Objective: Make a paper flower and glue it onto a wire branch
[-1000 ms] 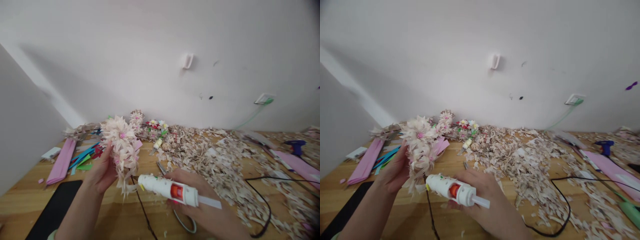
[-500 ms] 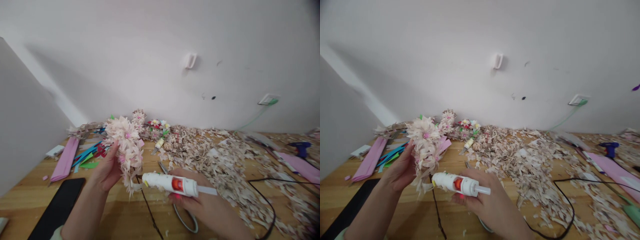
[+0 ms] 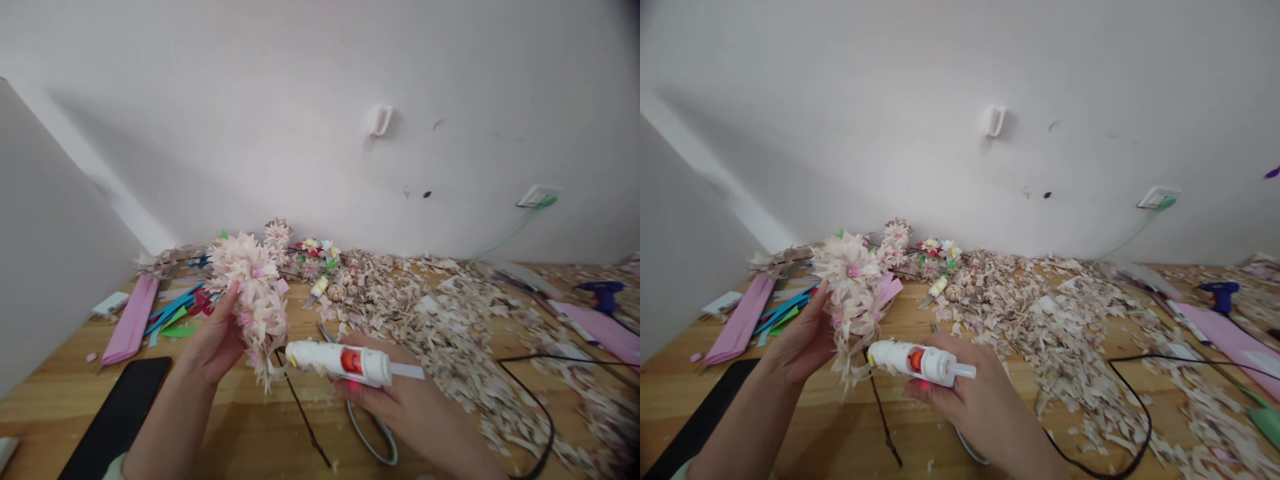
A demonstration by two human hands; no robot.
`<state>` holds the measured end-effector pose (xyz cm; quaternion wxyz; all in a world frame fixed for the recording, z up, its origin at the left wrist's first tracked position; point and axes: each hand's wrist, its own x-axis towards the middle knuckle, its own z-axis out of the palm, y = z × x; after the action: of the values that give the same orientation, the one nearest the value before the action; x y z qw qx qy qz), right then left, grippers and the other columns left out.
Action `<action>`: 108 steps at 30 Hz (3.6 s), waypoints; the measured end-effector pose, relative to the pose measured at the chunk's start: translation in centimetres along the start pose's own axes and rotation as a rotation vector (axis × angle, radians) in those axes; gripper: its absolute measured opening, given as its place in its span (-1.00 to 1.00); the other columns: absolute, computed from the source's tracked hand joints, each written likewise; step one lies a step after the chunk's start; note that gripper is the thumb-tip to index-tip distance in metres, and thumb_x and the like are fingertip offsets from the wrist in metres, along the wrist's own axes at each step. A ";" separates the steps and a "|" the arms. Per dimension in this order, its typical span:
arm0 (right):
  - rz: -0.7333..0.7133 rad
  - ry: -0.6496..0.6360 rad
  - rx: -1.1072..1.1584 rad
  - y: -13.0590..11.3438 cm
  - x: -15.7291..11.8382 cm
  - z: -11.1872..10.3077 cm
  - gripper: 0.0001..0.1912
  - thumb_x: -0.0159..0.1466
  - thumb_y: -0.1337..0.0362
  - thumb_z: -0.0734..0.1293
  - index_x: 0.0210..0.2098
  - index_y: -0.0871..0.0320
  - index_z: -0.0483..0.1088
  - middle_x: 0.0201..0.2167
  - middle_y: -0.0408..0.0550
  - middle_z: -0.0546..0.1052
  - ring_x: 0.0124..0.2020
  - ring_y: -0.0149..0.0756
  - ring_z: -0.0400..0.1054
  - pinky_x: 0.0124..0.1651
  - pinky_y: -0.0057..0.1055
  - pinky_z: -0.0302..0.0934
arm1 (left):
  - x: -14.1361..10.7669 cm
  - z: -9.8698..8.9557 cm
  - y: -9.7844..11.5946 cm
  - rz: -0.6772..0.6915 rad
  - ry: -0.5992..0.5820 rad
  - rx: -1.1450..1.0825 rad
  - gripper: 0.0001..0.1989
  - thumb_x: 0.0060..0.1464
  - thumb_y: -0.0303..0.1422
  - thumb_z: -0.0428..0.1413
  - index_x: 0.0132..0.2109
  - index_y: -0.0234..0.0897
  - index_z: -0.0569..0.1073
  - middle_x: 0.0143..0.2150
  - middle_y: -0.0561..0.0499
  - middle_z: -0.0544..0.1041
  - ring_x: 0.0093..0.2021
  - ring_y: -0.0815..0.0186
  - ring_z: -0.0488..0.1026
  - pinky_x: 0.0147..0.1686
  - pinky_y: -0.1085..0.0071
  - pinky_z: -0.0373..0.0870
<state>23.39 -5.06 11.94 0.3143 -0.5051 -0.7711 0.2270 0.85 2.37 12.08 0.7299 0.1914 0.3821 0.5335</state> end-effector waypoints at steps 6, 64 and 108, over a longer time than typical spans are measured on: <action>-0.023 0.049 -0.079 -0.6 0.0 0.0 -0.87 0.20 0.14 0.28 -0.32 0.02 0.41 -0.36 -0.16 0.53 -0.37 -0.27 0.40 -0.39 -0.45 0.21 | 0.1 -0.1 0.0 0.006 -0.026 0.028 -0.67 0.19 -0.29 -0.14 -0.26 -0.33 0.48 -0.43 -0.08 0.60 -0.42 0.23 0.56 -0.36 0.29 0.51; 0.029 -0.098 -0.060 -1.8 0.3 -1.0 -0.90 0.18 0.20 0.32 -0.39 0.08 0.33 -0.46 -0.21 0.46 -0.44 -0.34 0.33 -0.42 -0.47 0.13 | -0.3 0.1 0.2 -0.046 -0.018 0.086 -0.71 0.17 -0.28 -0.10 -0.23 -0.34 0.47 -0.50 -0.05 0.58 -0.52 0.26 0.53 -0.44 0.36 0.47; -0.056 -0.001 -0.010 -2.3 0.2 -1.5 -0.80 0.13 0.08 0.34 -0.26 -0.04 0.46 -0.39 -0.19 0.54 -0.38 -0.26 0.41 -0.35 -0.42 0.26 | -0.4 0.3 0.0 -0.053 -0.030 0.060 -0.68 0.18 -0.27 -0.11 -0.13 -0.33 0.46 -0.42 -0.08 0.61 -0.39 0.21 0.56 -0.35 0.30 0.49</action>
<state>22.96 -5.75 14.62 0.3175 -0.4846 -0.7863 0.2146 1.03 2.08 12.42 0.7434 0.2112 0.3918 0.4993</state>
